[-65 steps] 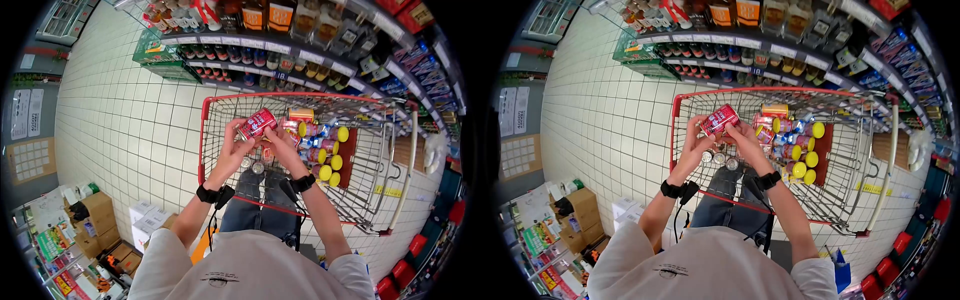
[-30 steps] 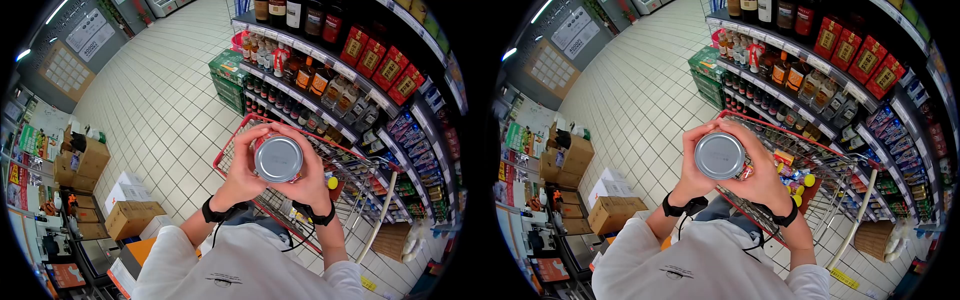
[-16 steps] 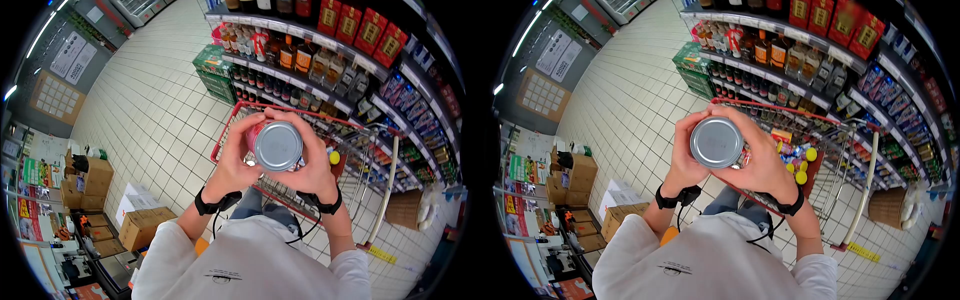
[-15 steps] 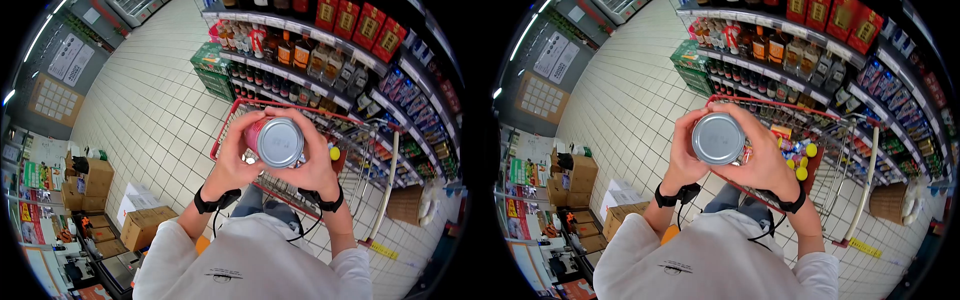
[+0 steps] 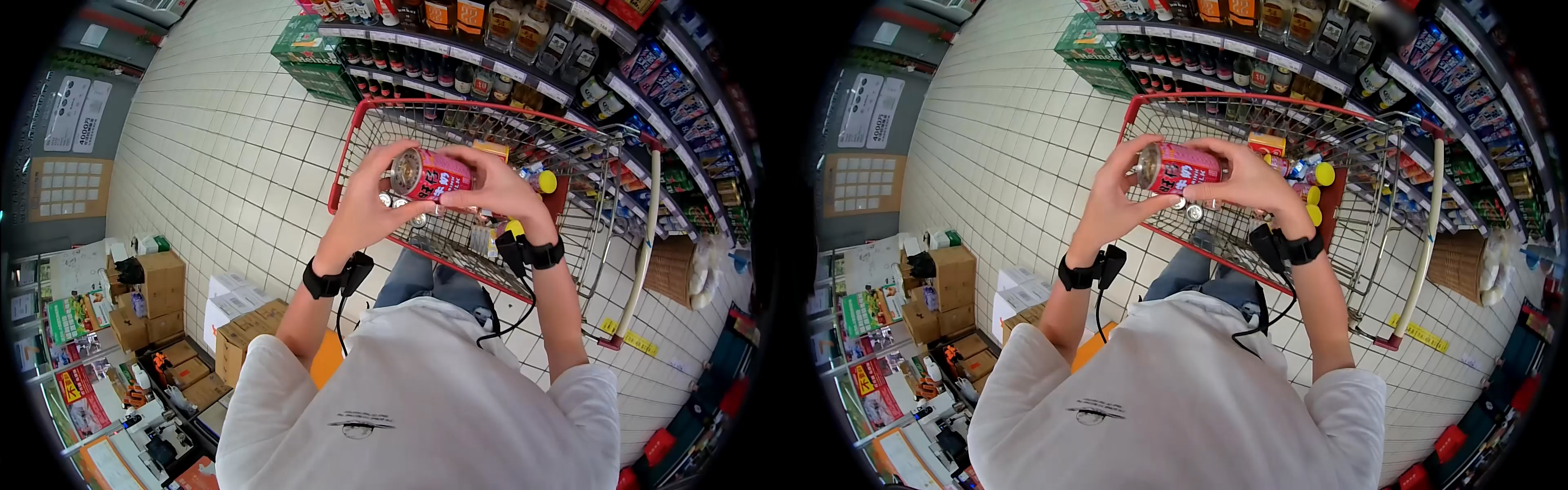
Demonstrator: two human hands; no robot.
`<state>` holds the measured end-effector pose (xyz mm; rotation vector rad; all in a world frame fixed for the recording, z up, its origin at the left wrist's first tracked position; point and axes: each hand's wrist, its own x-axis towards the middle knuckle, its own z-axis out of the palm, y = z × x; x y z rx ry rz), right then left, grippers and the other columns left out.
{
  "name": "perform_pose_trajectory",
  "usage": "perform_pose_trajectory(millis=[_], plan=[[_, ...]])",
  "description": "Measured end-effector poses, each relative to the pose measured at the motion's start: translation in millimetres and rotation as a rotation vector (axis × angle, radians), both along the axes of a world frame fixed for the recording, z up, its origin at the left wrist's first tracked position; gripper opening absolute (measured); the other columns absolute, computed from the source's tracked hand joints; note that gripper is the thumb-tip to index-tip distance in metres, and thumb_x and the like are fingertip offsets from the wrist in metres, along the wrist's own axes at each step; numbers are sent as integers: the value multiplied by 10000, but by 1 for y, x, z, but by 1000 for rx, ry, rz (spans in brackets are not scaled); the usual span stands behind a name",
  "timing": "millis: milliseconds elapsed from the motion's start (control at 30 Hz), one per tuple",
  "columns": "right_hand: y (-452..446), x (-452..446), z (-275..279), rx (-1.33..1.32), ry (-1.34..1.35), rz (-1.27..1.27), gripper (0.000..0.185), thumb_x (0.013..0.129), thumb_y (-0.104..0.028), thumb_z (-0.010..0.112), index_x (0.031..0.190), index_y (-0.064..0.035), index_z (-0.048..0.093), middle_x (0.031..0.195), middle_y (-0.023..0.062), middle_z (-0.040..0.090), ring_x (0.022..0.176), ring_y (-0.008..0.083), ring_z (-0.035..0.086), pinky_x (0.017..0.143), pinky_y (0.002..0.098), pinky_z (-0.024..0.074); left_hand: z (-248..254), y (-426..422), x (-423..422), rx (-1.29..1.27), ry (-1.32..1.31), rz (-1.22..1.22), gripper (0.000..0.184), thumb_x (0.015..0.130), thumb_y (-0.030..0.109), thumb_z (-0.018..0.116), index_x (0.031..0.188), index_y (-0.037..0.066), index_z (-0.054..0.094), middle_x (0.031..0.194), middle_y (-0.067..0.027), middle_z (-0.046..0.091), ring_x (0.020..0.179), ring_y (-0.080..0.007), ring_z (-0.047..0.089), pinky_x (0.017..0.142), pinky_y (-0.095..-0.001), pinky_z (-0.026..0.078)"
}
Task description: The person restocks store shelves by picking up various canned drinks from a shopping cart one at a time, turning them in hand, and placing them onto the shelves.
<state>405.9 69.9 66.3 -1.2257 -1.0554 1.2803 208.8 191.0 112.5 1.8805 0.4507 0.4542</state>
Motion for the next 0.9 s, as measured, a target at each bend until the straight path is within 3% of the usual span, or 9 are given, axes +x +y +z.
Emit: perform_pose_trajectory(millis=[33, 133, 267, 433, 533, 667, 700, 767, 900], plan=[[9, -4, -29, -166, 145, -90, 643, 825, -356, 802, 1301, 11, 575, 1087, 53, 659, 982, 122, 620, 786, 264, 519, -10, 8, 3, -18, 15, -5, 735, 694, 5, 848, 1340, 55, 500, 1324, -89, 518, 1183, -215, 552, 890, -338, 561], [16, -8, -52, -397, 217, -65, 657, 852, -450, 755, 1298, -1, 578, 1074, 39, 655, 905, 88, 613, 722, 240, 488, -67, 25, 16, 189, 132, -208, 713, 642, 40, 862, 1276, 68, 538, 1221, -120, 563, 1126, -304, 561, 913, -375, 498], [22, 3, -119, -523, 376, -8, 684, 821, -460, 782, 1300, -26, 558, 1103, 34, 644, 928, 106, 632, 757, 247, 505, -111, 33, 30, 76, 293, -272, 721, 629, 29, 856, 1277, 75, 542, 1210, -132, 561, 1150, -326, 550, 965, -396, 479], [16, 9, -195, -761, 517, -12, 433, 860, -294, 730, 1199, -57, 603, 1002, 86, 689, 891, 171, 668, 688, 344, 565, -184, 34, 56, -54, 420, -452, 783, 611, -1, 838, 1324, 51, 520, 1234, -200, 540, 1153, -373, 546, 1002, -410, 485], [3, 1, -243, -851, 637, 65, 402, 904, -282, 687, 1210, -35, 601, 1093, 111, 678, 976, 209, 663, 805, 379, 592, -264, 22, 63, 172, 426, -629, 776, 613, 29, 825, 1325, 34, 516, 1287, -208, 551, 1146, -374, 582, 948, -401, 512], [-17, -19, -312, -899, 630, 18, 406, 919, -299, 679, 1179, 4, 608, 1097, 113, 659, 1014, 227, 645, 828, 402, 592, -311, 16, 74, -171, 828, -751, 788, 671, 156, 813, 1356, 6, 454, 1168, -230, 623, 1128, -320, 619, 921, -378, 507], [-18, -24, -321, -915, 620, 4, 409, 915, -304, 683, 1161, 15, 611, 1074, 107, 660, 1017, 229, 644, 823, 408, 591, -324, 15, 76, -69, 966, -806, 760, 756, 160, 780, 1386, -19, 397, 1248, -240, 588, 1102, -303, 634, 887, -364, 542], [-21, -33, -336, -958, 612, -16, 462, 910, -287, 686, 1225, 32, 574, 1099, 110, 641, 1034, 243, 638, 818, 413, 590, -341, 18, 76, -562, 1222, -776, 731, 834, 142, 725, 1422, -41, 330, 1332, -240, 537, 1117, -304, 628, 879, -356, 564], [-23, -47, -368, -949, 646, -180, 686, 908, -224, 682, 1467, -13, 344, 1322, 153, 520, 1100, 274, 611, 844, 431, 589, -357, 18, 66, -764, 1167, -679, 861, 901, 98, 616, 1556, 14, 63, 1467, -239, 401, 1252, -298, 536, 939, -365, 529]])
